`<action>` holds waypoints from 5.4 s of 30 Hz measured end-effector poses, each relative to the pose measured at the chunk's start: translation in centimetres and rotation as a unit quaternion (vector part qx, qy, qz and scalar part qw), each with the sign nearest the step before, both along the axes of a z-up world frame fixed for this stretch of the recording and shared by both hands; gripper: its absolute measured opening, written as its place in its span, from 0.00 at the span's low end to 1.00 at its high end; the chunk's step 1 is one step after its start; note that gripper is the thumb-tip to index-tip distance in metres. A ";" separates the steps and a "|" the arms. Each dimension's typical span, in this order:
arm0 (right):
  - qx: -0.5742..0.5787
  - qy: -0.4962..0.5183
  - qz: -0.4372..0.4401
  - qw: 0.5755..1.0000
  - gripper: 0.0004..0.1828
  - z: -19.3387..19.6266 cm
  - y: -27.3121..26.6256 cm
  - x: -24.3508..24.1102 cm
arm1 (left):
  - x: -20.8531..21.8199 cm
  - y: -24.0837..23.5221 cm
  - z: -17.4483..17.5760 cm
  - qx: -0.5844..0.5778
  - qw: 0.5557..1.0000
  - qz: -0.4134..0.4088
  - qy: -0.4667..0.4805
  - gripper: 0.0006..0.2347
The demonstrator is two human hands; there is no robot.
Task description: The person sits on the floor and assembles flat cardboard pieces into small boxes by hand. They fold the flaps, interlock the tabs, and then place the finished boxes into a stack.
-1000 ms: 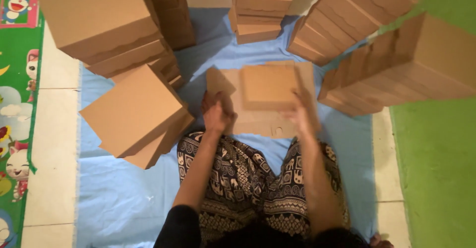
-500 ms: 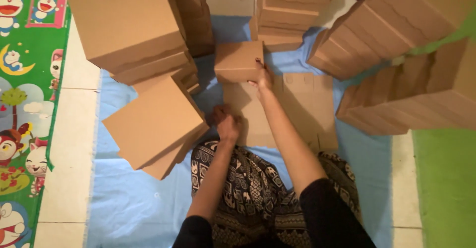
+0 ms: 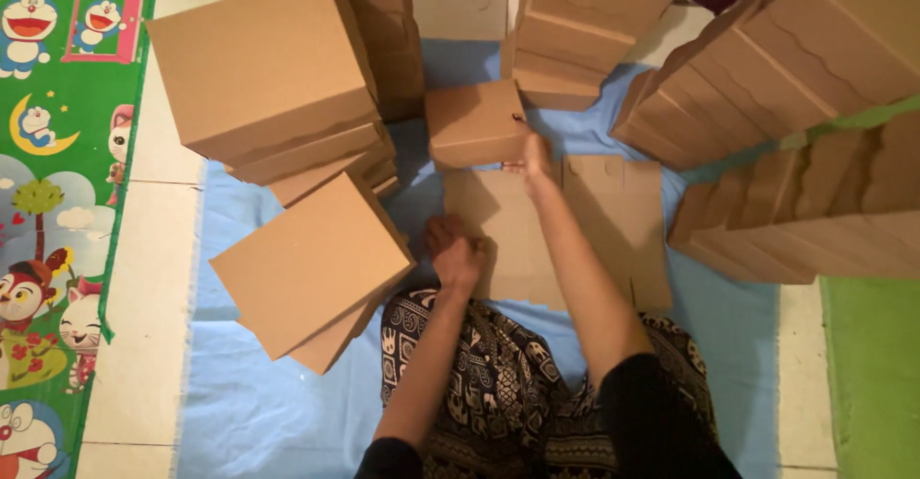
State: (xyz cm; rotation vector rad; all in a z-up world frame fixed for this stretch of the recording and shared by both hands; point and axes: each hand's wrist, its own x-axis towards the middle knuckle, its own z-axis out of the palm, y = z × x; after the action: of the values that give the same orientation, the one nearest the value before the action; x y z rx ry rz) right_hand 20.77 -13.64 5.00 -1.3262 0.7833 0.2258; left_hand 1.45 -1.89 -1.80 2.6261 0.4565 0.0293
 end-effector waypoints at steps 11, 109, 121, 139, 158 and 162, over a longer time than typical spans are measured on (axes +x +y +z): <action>0.029 -0.040 0.042 0.998 0.51 -4.0 -0.8 3.6 | 0.2 -0.2 1.8 0.022 1.000 0.002 -0.019 0.32; 0.268 -0.015 -0.075 0.960 0.49 -12.8 7.9 8.6 | 1.8 -1.8 3.5 0.092 0.990 -0.021 0.109 0.31; 0.353 -0.031 -0.067 0.933 0.38 -12.6 5.6 3.4 | 1.6 -1.9 2.4 0.124 0.991 -0.012 0.052 0.33; -0.580 0.227 0.225 0.749 0.27 -8.6 -24.5 -17.9 | 0.8 -0.5 -0.8 0.025 0.987 0.014 -0.161 0.32; -0.595 0.211 0.235 0.740 0.39 -2.8 -19.3 -19.1 | -0.3 1.7 -2.9 0.017 0.990 0.013 0.137 0.20; -0.598 0.221 0.243 0.731 0.36 -1.2 -18.7 -18.9 | -0.6 1.4 10.7 -0.029 0.989 0.017 0.146 0.19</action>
State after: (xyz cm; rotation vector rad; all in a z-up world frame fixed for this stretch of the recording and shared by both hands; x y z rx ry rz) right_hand 1.83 -32.31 3.80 -2.8049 1.0041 0.5098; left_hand 0.89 -0.52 8.91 2.5738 0.5898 -0.3566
